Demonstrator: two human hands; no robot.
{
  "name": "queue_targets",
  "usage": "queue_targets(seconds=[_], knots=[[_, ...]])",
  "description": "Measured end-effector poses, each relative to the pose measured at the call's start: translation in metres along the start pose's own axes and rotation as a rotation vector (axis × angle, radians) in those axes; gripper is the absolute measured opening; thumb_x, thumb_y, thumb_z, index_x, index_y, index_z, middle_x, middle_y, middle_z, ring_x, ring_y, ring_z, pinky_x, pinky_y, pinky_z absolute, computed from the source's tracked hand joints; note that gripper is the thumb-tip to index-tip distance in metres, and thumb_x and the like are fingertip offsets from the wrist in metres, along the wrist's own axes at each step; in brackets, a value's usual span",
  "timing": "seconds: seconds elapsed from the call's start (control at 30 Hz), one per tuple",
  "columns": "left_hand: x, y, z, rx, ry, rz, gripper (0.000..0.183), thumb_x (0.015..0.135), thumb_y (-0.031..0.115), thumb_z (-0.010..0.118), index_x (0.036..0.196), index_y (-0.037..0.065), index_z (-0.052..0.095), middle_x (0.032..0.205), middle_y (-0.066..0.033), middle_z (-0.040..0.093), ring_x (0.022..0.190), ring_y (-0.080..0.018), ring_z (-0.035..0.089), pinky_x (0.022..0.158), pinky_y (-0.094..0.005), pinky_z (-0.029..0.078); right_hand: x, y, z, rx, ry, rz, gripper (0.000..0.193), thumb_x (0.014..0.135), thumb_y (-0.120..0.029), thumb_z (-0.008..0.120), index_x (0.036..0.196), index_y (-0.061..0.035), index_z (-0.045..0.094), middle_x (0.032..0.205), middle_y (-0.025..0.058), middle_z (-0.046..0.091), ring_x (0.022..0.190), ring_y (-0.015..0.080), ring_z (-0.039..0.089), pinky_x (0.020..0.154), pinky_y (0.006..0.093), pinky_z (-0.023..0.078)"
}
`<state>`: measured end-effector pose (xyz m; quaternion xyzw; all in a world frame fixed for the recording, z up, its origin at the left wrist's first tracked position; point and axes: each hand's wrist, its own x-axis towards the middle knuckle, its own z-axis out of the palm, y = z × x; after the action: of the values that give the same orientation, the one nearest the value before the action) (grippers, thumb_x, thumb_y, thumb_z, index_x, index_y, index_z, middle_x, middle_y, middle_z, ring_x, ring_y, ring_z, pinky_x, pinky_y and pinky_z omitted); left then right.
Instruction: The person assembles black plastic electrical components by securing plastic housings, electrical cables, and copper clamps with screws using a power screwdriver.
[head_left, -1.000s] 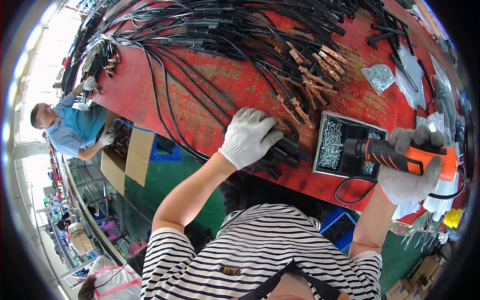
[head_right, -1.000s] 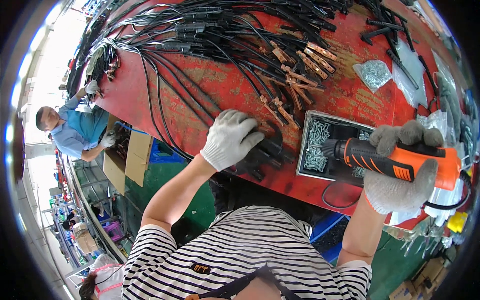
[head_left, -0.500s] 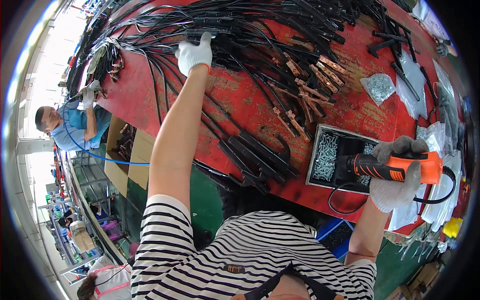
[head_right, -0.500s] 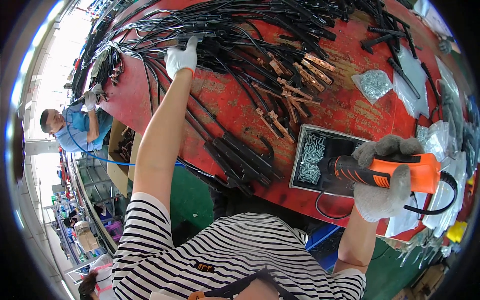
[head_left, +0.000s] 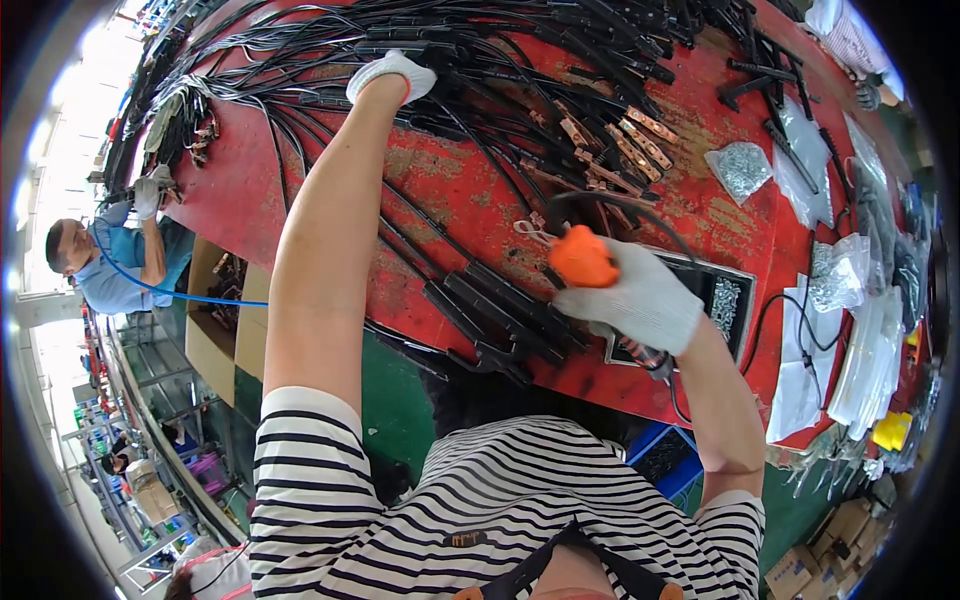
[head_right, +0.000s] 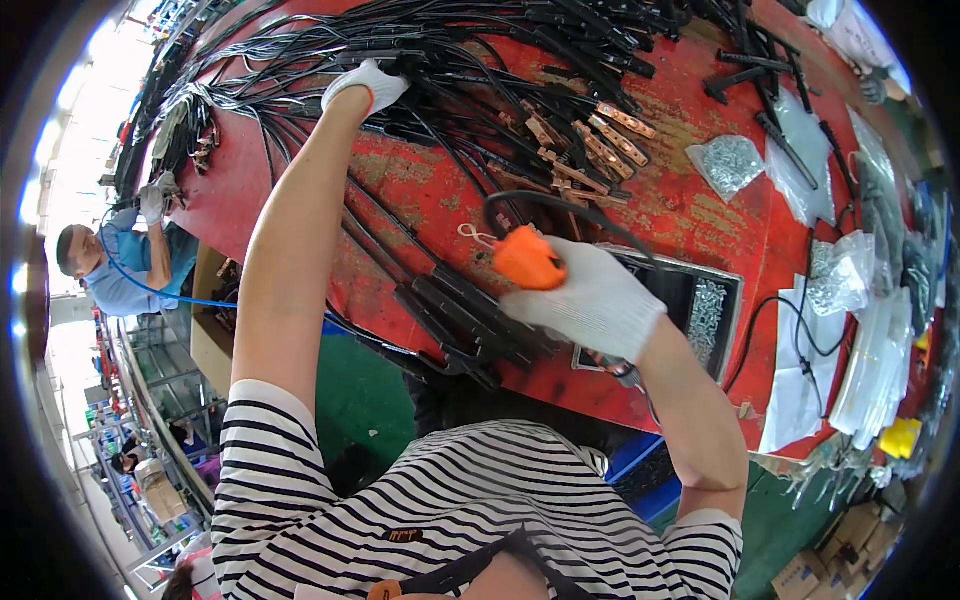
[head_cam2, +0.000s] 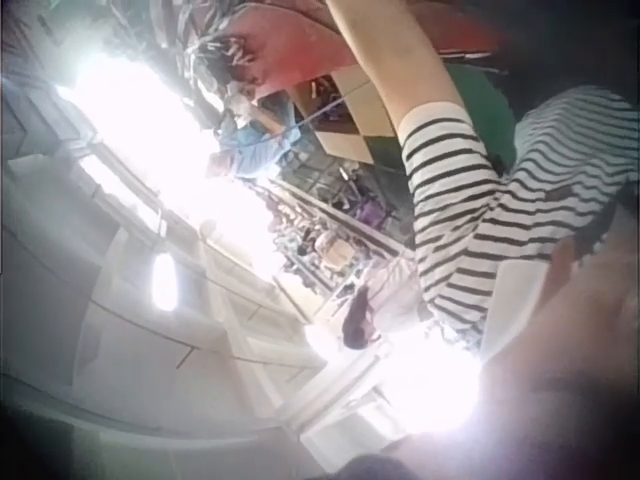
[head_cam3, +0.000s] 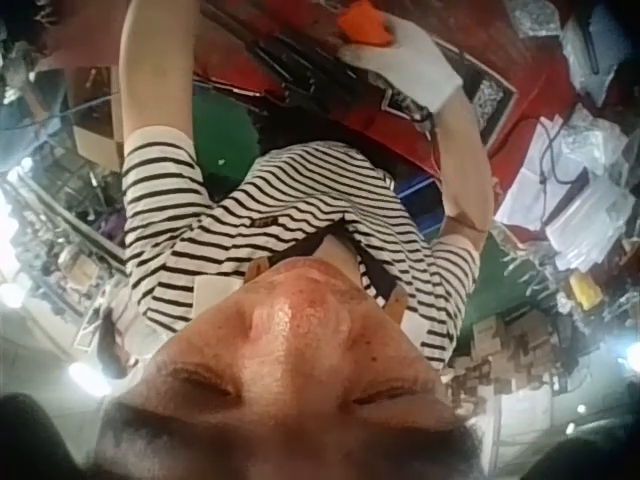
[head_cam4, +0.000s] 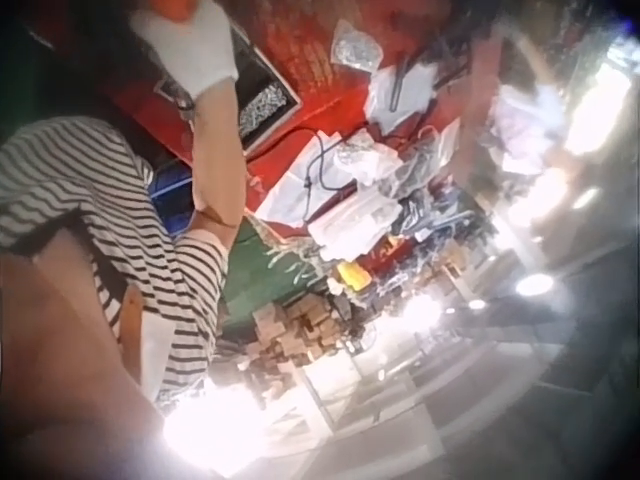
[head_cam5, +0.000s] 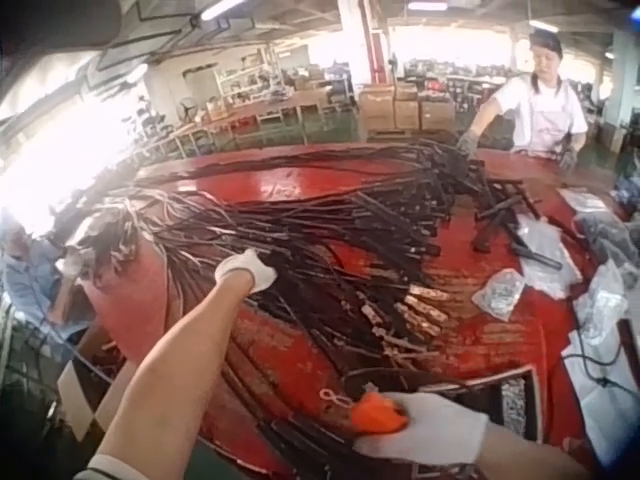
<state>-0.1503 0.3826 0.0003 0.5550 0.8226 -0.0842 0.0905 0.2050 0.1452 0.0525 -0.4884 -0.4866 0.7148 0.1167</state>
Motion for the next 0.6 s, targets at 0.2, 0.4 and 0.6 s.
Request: queue_targets(seconds=[0.2, 0.4, 0.6], knots=[[-0.023, 0.014, -0.007, -0.129, 0.071, -0.117, 0.080, 0.077, 0.049, 0.072, 0.142, 0.003, 0.060, 0.141, -0.0163, 0.066, 0.130, -0.0323, 0.064, 0.106, -0.0420, 0.052, 0.020, -0.002, 0.034, -0.701, 0.067, -0.139, 0.062, 0.081, -0.045, 0.076, 0.133, -0.0127, 0.064, 0.118, 0.0216, 0.069, 0.119, 0.0436, 0.062, 0.104, 0.0433, 0.050], [-0.014, 0.016, 0.001, -0.356, 0.233, -0.166, 0.058, 0.082, 0.032, 0.065, 0.132, 0.002, 0.066, 0.135, -0.0190, 0.068, 0.131, -0.0315, 0.063, 0.103, -0.0391, 0.053, 0.032, 0.006, 0.050, -0.936, 0.209, -0.090, 0.064, 0.080, -0.041, 0.077, 0.136, -0.0131, 0.064, 0.126, 0.0216, 0.068, 0.117, 0.0406, 0.064, 0.103, 0.0423, 0.050], [-0.042, -0.022, -0.009, -1.913, -0.218, -0.245, 0.009, 0.090, 0.009, 0.058, 0.082, 0.005, 0.055, 0.087, -0.0148, 0.062, 0.076, -0.0289, 0.064, 0.074, -0.0453, 0.062, 0.029, 0.011, 0.012, -0.185, 0.108, -0.088, 0.057, 0.082, -0.024, 0.084, 0.131, -0.0059, 0.060, 0.090, 0.0026, 0.064, 0.066, 0.0114, 0.063, 0.056, 0.0270, 0.052]])
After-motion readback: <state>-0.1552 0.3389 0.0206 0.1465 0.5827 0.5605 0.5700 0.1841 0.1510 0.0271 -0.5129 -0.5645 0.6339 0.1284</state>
